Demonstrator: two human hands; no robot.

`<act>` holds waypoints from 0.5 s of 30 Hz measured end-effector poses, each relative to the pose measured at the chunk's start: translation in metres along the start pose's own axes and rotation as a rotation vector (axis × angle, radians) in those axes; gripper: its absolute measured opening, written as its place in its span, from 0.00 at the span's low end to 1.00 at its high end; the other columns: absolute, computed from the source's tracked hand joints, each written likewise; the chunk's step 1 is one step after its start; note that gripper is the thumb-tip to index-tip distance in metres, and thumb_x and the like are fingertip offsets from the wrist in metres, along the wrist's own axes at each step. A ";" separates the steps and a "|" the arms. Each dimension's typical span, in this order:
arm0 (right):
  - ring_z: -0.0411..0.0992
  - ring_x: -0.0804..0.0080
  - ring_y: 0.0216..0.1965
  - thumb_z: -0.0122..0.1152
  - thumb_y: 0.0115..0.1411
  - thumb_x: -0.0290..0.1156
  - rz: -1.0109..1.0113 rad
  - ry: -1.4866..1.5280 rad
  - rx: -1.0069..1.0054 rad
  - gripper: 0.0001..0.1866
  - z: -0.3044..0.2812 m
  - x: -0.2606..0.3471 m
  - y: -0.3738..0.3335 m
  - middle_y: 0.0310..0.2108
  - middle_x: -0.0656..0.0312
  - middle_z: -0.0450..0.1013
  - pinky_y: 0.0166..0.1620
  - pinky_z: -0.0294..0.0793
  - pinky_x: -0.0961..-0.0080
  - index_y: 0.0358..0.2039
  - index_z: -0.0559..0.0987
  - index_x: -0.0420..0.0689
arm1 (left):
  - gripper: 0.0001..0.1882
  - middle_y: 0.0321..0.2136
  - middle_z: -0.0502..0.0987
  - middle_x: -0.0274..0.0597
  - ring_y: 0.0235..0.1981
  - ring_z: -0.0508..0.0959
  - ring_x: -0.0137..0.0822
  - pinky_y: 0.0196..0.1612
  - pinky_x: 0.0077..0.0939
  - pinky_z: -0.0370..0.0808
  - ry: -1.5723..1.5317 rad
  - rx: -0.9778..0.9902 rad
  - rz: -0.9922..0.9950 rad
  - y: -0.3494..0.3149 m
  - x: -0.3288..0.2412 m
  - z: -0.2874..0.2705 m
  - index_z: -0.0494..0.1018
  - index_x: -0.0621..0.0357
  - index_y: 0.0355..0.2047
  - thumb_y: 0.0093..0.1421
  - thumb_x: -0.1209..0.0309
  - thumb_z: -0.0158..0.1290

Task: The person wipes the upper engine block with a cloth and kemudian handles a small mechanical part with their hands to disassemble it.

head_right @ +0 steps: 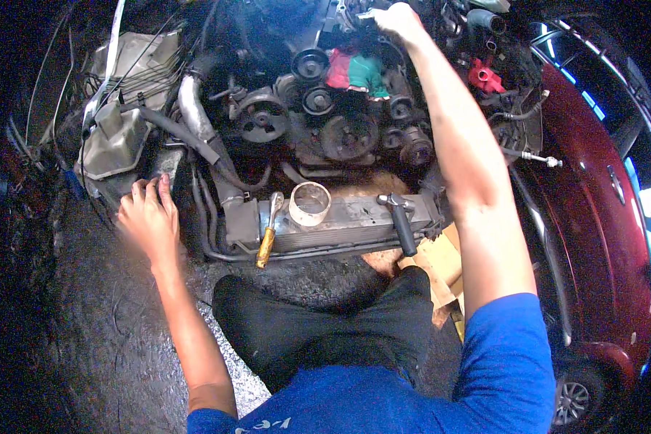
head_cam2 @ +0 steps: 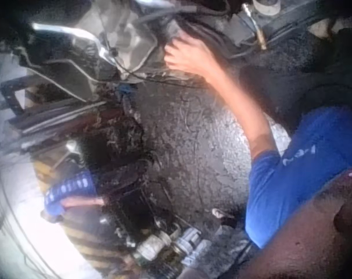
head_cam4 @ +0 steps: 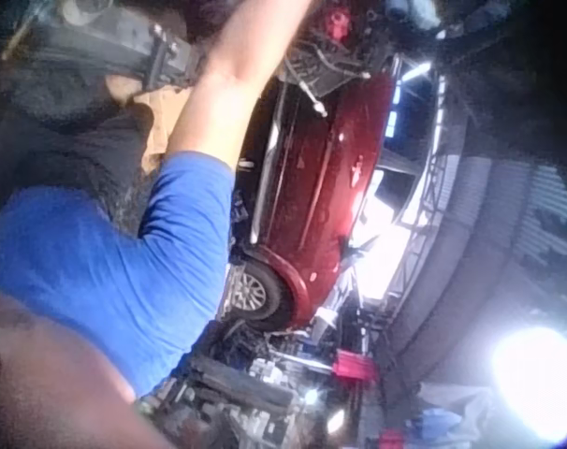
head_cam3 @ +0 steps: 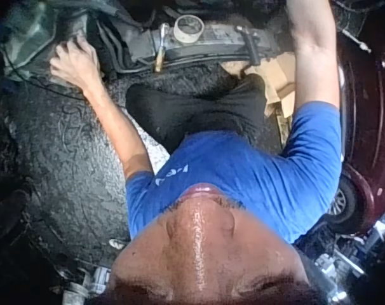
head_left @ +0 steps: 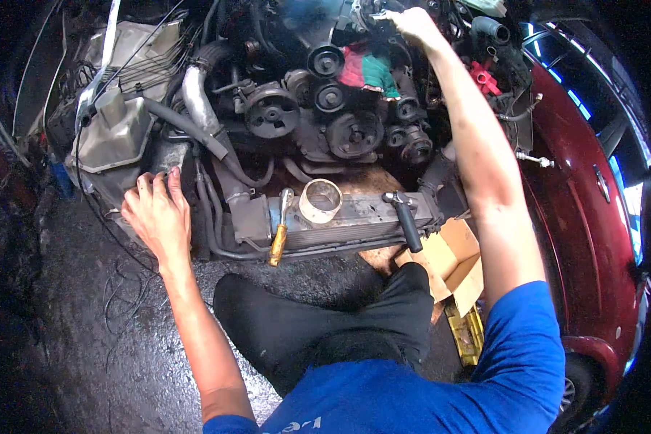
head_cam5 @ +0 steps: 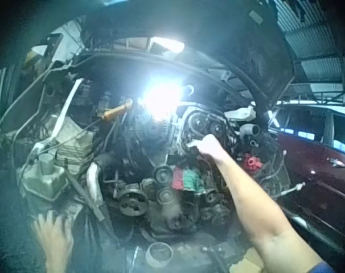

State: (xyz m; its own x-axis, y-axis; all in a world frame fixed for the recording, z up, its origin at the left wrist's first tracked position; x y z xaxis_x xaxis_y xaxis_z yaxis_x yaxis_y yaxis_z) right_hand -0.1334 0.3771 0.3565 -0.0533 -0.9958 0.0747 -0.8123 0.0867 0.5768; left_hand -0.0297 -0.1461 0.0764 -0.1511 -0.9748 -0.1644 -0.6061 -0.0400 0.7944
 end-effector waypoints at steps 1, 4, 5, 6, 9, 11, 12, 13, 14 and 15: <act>0.76 0.70 0.23 0.60 0.66 0.32 0.071 0.366 0.179 0.09 0.002 -0.006 0.006 0.27 0.61 0.80 0.28 0.75 0.73 0.37 0.86 0.44 | 0.22 0.45 0.80 0.41 0.44 0.75 0.47 0.55 0.47 0.68 0.014 -0.002 0.005 0.000 0.001 0.000 0.84 0.58 0.41 0.71 0.52 0.49; 0.68 0.75 0.17 0.60 0.62 0.29 -0.107 0.450 0.127 0.11 0.005 -0.017 0.021 0.18 0.65 0.76 0.25 0.67 0.77 0.41 0.89 0.47 | 0.21 0.44 0.80 0.40 0.44 0.75 0.47 0.54 0.47 0.68 -0.002 0.000 0.008 -0.001 0.002 0.001 0.84 0.57 0.41 0.70 0.52 0.50; 0.68 0.73 0.17 0.59 0.61 0.29 -0.280 0.214 0.114 0.11 0.004 -0.019 0.026 0.18 0.63 0.76 0.25 0.67 0.76 0.40 0.89 0.48 | 0.21 0.44 0.80 0.40 0.44 0.76 0.47 0.54 0.47 0.69 0.000 0.000 0.013 -0.001 0.003 0.002 0.84 0.57 0.41 0.70 0.52 0.51; 0.68 0.71 0.16 0.59 0.61 0.29 -0.449 -0.025 0.097 0.12 0.003 -0.021 0.029 0.18 0.61 0.75 0.25 0.67 0.74 0.39 0.89 0.48 | 0.21 0.44 0.81 0.40 0.45 0.76 0.47 0.55 0.47 0.68 0.018 -0.006 0.019 -0.001 0.003 0.002 0.84 0.57 0.41 0.70 0.52 0.51; 0.71 0.58 0.18 0.57 0.61 0.32 -0.633 -0.363 0.010 0.11 0.001 -0.025 0.032 0.18 0.50 0.73 0.26 0.69 0.65 0.33 0.88 0.49 | 0.22 0.45 0.81 0.40 0.45 0.76 0.47 0.55 0.47 0.69 0.017 0.006 0.016 -0.001 0.003 0.003 0.84 0.57 0.41 0.70 0.52 0.50; 0.73 0.54 0.20 0.57 0.61 0.34 -0.403 -0.161 -0.046 0.11 0.000 -0.026 0.029 0.19 0.47 0.72 0.26 0.69 0.60 0.29 0.86 0.48 | 0.23 0.46 0.80 0.41 0.45 0.77 0.49 0.52 0.47 0.71 0.045 0.021 0.005 -0.001 0.002 0.005 0.84 0.56 0.40 0.71 0.50 0.48; 0.73 0.48 0.21 0.58 0.61 0.38 -0.503 -0.381 -0.111 0.14 -0.002 -0.020 0.028 0.19 0.46 0.71 0.26 0.69 0.57 0.21 0.81 0.45 | 0.24 0.47 0.80 0.42 0.46 0.77 0.49 0.51 0.47 0.72 0.077 0.001 0.014 -0.001 0.001 0.005 0.84 0.55 0.40 0.71 0.50 0.47; 0.73 0.48 0.21 0.59 0.61 0.38 -0.458 -0.345 -0.067 0.15 -0.002 -0.015 0.026 0.19 0.47 0.72 0.27 0.69 0.56 0.21 0.81 0.44 | 0.24 0.48 0.80 0.42 0.46 0.77 0.49 0.51 0.47 0.72 0.071 0.031 0.000 0.000 0.001 0.005 0.84 0.55 0.40 0.71 0.49 0.47; 0.73 0.47 0.21 0.59 0.61 0.39 -0.411 -0.306 -0.023 0.16 -0.002 -0.007 0.022 0.19 0.47 0.73 0.27 0.69 0.56 0.20 0.80 0.43 | 0.24 0.48 0.80 0.42 0.46 0.77 0.49 0.51 0.48 0.72 0.079 0.038 0.000 0.000 0.001 0.004 0.84 0.55 0.41 0.71 0.49 0.47; 0.73 0.46 0.21 0.59 0.61 0.40 -0.366 -0.266 0.018 0.18 -0.005 0.000 0.017 0.20 0.47 0.74 0.27 0.69 0.55 0.19 0.79 0.42 | 0.25 0.49 0.80 0.42 0.47 0.77 0.50 0.51 0.48 0.72 0.087 0.043 -0.002 0.001 0.000 0.003 0.84 0.55 0.41 0.71 0.49 0.47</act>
State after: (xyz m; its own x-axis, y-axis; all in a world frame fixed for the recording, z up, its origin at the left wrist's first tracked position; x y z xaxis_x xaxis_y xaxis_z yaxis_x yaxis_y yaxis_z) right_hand -0.1439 0.3784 0.3703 0.0933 -0.9341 -0.3446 -0.8156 -0.2702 0.5117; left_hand -0.0324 -0.1458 0.0757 -0.0824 -0.9902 -0.1126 -0.6398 -0.0340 0.7678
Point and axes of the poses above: each hand's wrist, its own y-axis towards the middle knuckle, its own z-axis out of the palm, x = y × z, the point moved 1 cm from there along y, towards the middle knuckle
